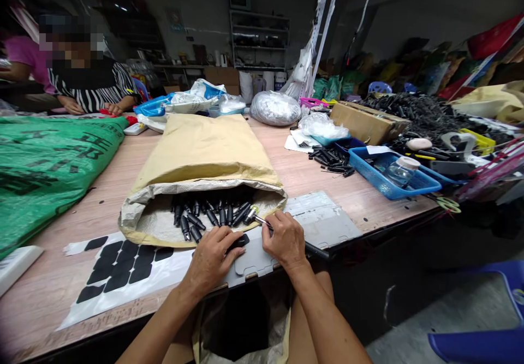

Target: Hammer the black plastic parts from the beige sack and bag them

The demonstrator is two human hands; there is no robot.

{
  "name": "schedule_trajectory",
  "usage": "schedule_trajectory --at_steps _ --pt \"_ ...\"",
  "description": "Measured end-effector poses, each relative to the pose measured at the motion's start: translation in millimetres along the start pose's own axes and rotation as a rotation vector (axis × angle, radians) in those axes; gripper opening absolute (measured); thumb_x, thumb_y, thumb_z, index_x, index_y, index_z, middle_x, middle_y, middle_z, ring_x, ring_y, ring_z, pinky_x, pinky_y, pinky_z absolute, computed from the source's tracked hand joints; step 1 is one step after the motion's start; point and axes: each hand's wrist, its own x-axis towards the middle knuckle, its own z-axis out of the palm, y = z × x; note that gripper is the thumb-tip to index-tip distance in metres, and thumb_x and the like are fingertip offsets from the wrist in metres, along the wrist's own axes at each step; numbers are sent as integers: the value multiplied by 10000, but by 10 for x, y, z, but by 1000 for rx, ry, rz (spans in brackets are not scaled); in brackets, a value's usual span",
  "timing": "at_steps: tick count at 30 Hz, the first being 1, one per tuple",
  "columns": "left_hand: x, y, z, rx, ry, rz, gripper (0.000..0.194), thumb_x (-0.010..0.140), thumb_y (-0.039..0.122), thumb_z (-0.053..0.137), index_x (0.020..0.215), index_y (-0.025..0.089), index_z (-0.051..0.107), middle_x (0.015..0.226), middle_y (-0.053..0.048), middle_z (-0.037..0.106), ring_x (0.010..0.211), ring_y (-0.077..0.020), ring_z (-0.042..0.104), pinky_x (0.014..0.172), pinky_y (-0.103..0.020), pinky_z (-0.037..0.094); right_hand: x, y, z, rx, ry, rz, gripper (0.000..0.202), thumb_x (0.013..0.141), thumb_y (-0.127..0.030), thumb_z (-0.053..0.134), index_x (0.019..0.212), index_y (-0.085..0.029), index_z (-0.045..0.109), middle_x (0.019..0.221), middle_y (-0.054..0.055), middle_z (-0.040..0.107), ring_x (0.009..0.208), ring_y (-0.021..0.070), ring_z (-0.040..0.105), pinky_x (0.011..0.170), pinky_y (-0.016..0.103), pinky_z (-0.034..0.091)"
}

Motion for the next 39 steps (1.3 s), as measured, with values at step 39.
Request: schedule_trajectory --at_steps 39 --pt "-56 -53 -26 -99 57 -219 188 839 294 717 1026 304 736 938 -20 706 1025 -274 544 914 -462 295 -443 -421 -346 237 -114 -10 426 1011 -175 424 1374 -307 605 923 35 668 838 172 665 763 253 501"
